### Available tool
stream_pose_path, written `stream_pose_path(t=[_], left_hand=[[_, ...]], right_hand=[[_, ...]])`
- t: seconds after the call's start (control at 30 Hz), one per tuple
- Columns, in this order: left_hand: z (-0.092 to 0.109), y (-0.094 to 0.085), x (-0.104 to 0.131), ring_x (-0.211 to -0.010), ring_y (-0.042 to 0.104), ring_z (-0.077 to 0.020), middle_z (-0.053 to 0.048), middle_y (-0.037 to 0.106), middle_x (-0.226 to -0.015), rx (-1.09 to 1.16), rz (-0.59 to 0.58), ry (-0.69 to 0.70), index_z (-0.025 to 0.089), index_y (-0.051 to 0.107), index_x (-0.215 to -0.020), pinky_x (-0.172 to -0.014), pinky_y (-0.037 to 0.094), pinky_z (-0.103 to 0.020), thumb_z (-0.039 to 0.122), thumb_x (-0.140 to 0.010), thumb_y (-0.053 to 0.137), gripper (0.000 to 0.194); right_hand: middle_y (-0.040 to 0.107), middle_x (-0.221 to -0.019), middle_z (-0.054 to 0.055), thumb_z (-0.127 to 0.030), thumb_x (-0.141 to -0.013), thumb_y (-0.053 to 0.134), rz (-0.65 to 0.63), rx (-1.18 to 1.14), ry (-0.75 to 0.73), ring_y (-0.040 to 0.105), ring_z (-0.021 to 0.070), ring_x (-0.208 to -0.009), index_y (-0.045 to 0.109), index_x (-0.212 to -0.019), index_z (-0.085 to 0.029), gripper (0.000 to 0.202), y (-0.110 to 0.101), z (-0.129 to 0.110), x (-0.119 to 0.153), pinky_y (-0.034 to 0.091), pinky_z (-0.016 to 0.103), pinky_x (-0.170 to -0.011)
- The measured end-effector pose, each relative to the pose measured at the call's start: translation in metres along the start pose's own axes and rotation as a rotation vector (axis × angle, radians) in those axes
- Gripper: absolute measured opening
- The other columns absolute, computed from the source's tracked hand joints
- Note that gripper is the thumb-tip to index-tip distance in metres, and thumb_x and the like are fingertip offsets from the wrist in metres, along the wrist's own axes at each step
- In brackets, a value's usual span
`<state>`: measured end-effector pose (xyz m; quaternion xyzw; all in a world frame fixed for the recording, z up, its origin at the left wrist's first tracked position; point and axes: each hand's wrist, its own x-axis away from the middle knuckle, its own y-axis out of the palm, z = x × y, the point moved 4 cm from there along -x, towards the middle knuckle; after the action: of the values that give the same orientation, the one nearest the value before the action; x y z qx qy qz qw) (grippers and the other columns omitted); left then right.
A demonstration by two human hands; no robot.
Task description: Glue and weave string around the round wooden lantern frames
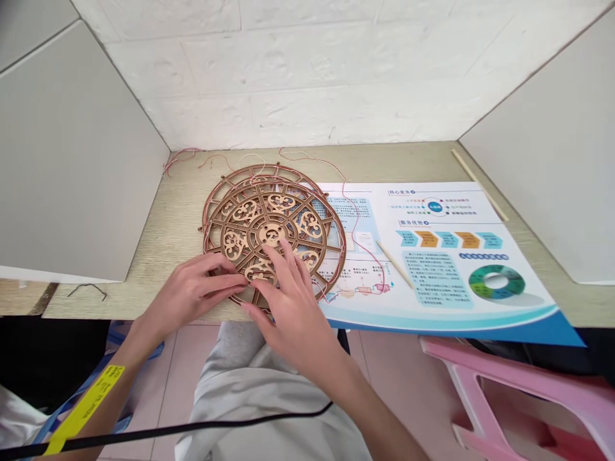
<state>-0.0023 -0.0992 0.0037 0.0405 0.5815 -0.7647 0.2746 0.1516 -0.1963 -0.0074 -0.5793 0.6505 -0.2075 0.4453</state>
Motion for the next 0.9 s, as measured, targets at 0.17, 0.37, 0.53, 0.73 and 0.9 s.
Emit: stream_pose_path(t=[0.17, 0.37, 0.53, 0.73, 0.9], left_hand=[[0.003, -0.001, -0.004, -0.083, 0.063, -0.0153, -0.003, 0.070, -0.096, -0.045, 0.004, 0.009, 0.021, 0.076, -0.097, -0.072, 0.050, -0.027, 0.028, -0.100, 0.061, 0.017], [-0.003, 0.001, -0.006, -0.088, 0.062, -0.0148, -0.005, 0.069, -0.096, 0.101, 0.023, 0.048, 0.019, 0.076, -0.099, -0.078, 0.052, -0.026, 0.022, -0.099, 0.061, 0.016], [-0.007, 0.002, -0.008, -0.088, 0.060, -0.0151, -0.005, 0.066, -0.095, 0.181, 0.019, 0.023, 0.020, 0.077, -0.098, -0.080, 0.052, -0.027, 0.024, -0.098, 0.063, 0.015], [-0.007, 0.003, -0.010, -0.091, 0.058, -0.0171, -0.005, 0.060, -0.096, 0.166, -0.040, -0.045, 0.022, 0.078, -0.097, -0.075, 0.050, -0.027, 0.029, -0.097, 0.064, 0.016], [-0.009, 0.004, -0.011, -0.088, 0.056, -0.0167, -0.004, 0.060, -0.093, 0.162, -0.020, -0.023, 0.023, 0.078, -0.095, -0.076, 0.048, -0.028, 0.028, -0.096, 0.066, 0.013]], right_hand=[[0.043, -0.160, 0.023, -0.027, -0.095, 0.065, -0.013, -0.006, 0.025, 0.024, 0.0433, -0.156, 0.074, -0.105, -0.014, 0.018, 0.000, 0.000, 0.000, 0.038, 0.068, -0.117], [0.042, -0.160, 0.024, -0.028, -0.095, 0.066, -0.049, -0.021, 0.062, 0.024, 0.0450, -0.155, 0.075, -0.106, -0.013, 0.021, 0.000, 0.000, 0.001, 0.036, 0.070, -0.117], [0.041, -0.161, 0.022, -0.029, -0.095, 0.067, -0.060, -0.042, 0.088, 0.023, 0.0427, -0.156, 0.076, -0.108, -0.016, 0.021, 0.000, 0.003, 0.002, 0.036, 0.069, -0.118], [0.041, -0.161, 0.021, -0.030, -0.095, 0.066, -0.057, -0.035, 0.084, 0.022, 0.0423, -0.157, 0.076, -0.105, -0.016, 0.020, -0.001, 0.004, 0.002, 0.037, 0.068, -0.118], [0.040, -0.162, 0.020, -0.030, -0.096, 0.065, -0.055, -0.042, 0.079, 0.022, 0.0416, -0.157, 0.077, -0.107, -0.016, 0.021, -0.001, 0.004, 0.003, 0.036, 0.069, -0.119]])
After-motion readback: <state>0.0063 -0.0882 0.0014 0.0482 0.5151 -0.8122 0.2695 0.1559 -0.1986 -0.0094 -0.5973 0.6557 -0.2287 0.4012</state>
